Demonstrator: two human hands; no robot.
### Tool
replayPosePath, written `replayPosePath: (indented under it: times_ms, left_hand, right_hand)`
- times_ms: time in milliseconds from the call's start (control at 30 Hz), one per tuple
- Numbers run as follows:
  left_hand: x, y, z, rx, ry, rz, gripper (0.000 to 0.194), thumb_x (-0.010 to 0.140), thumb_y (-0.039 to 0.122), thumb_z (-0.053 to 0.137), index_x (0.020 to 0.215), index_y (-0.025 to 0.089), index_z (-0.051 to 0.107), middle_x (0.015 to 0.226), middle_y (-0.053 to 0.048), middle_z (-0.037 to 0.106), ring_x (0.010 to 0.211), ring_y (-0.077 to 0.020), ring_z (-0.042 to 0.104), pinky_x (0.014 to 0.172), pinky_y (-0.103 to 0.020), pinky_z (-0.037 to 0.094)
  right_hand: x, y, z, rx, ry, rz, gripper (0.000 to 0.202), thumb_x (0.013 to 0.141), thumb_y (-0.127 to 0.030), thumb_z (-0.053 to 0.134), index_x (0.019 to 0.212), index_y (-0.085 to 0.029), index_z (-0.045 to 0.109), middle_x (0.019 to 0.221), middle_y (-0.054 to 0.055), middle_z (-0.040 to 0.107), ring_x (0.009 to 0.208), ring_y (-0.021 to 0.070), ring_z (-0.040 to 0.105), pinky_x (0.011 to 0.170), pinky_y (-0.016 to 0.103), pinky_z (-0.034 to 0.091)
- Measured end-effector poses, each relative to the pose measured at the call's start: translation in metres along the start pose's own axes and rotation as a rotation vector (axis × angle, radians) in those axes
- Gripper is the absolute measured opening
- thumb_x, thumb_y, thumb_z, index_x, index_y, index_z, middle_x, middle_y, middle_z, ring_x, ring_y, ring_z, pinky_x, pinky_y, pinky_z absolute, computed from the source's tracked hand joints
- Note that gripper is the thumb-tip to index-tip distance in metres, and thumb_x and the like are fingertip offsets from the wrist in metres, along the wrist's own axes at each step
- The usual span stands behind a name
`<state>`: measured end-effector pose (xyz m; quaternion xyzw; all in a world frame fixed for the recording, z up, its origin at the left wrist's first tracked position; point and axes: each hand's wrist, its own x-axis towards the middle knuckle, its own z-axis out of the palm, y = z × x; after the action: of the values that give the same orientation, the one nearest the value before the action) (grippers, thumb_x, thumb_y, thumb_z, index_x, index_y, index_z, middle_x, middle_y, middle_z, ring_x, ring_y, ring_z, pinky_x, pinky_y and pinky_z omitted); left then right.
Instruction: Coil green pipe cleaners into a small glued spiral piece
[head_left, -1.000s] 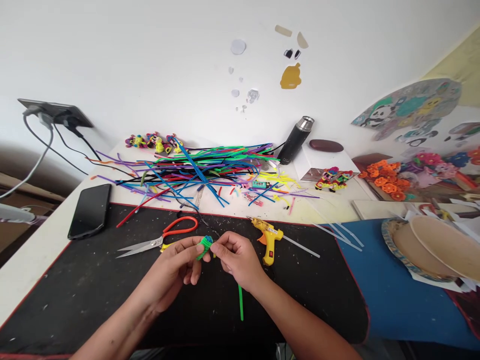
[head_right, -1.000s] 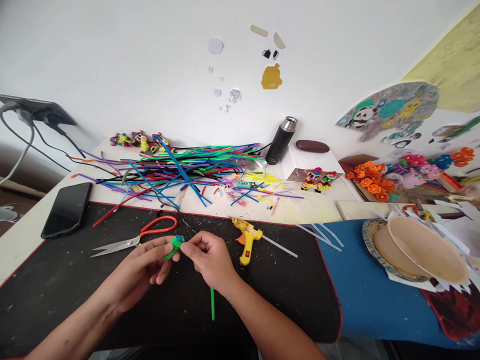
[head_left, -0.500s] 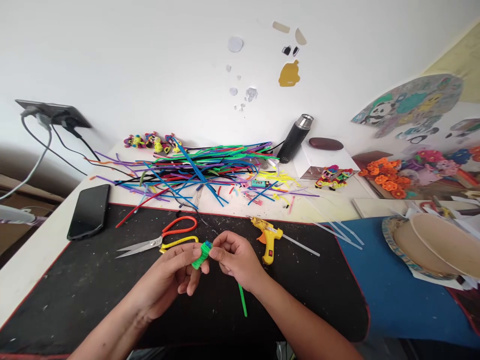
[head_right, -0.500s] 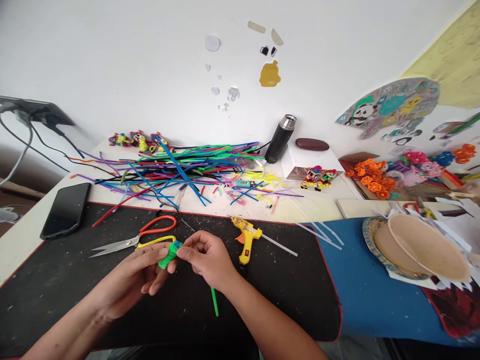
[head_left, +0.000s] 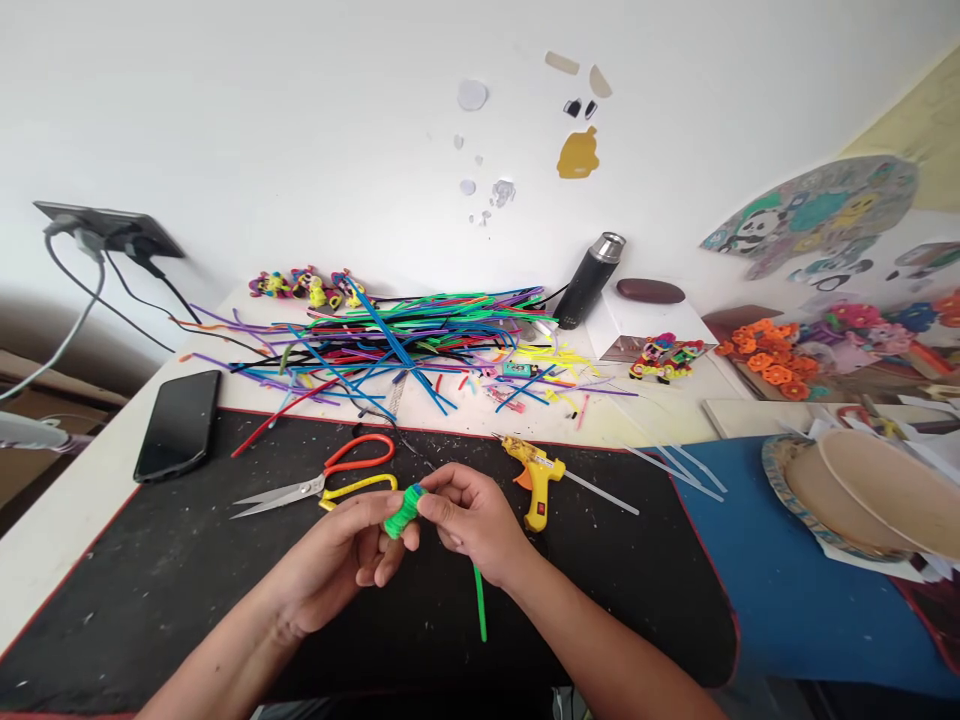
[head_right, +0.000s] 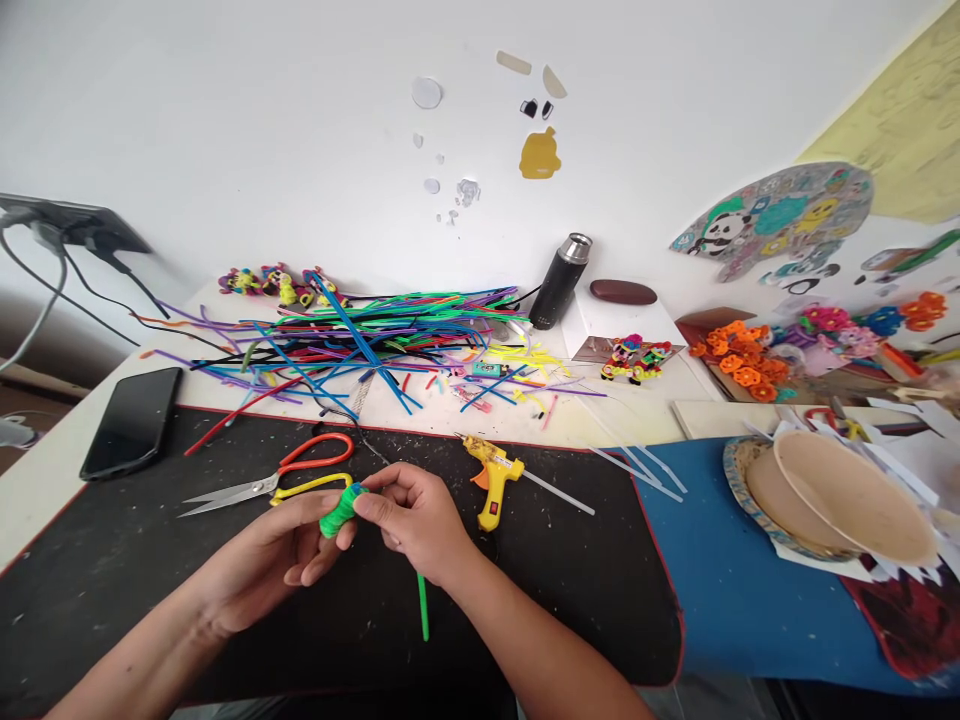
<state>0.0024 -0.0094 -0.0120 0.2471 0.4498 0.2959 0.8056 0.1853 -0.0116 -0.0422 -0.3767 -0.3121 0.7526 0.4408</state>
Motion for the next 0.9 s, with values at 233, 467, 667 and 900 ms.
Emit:
replayPosePath:
  times_ms: [233, 467, 667, 900]
  left_hand:
    - [0.0, 0.001, 0.0, 0.325, 0.066, 0.172, 0.05, 0.086, 0.063, 0.077, 0.099, 0.015, 0.078, 0.09, -0.012, 0.08, 0.06, -0.0156, 0.065, 0.047, -0.023, 0.041]
    - [-0.005, -0.011, 0.0, 0.98, 0.43, 0.573, 0.043, 0.085, 0.051, 0.078, 0.121, 0.027, 0.073, 0.104, -0.005, 0.084, 0.083, -0.0249, 0.076, 0.067, -0.031, 0.056]
    - [-0.002, -0.019, -0.001, 1.168, 0.52, 0.766, 0.026, 0.089, 0.043, 0.071, 0.108, 0.027, 0.077, 0.088, -0.001, 0.084, 0.063, -0.0195, 0.073, 0.062, -0.028, 0.054]
    - [-0.003, -0.01, 0.004, 0.901, 0.447, 0.543, 0.029, 0.085, 0.048, 0.075, 0.102, 0.024, 0.077, 0.083, -0.002, 0.082, 0.064, -0.0212, 0.075, 0.059, -0.028, 0.056]
  right_hand:
    - [0.002, 0.004, -0.002, -0.022, 0.095, -0.028, 0.045, 0.073, -0.054, 0.092, 0.084, -0.019, 0.065, 0.05, -0.011, 0.052, 0.036, 0.0035, 0.03, 0.037, 0.021, 0.017]
    - [0.004, 0.009, -0.001, -0.014, 0.086, -0.042, 0.043, 0.076, -0.051, 0.092, 0.083, -0.02, 0.064, 0.05, -0.013, 0.048, 0.036, 0.0032, 0.029, 0.037, 0.02, 0.019]
    - [0.004, 0.012, 0.0, -0.024, 0.078, -0.038, 0.042, 0.076, -0.05, 0.091, 0.084, -0.02, 0.064, 0.049, -0.014, 0.044, 0.037, 0.0036, 0.028, 0.037, 0.02, 0.018]
    - [0.003, 0.011, -0.002, -0.032, 0.059, -0.017, 0.042, 0.078, -0.052, 0.09, 0.085, -0.019, 0.065, 0.053, -0.012, 0.049, 0.037, 0.0034, 0.031, 0.037, 0.021, 0.019]
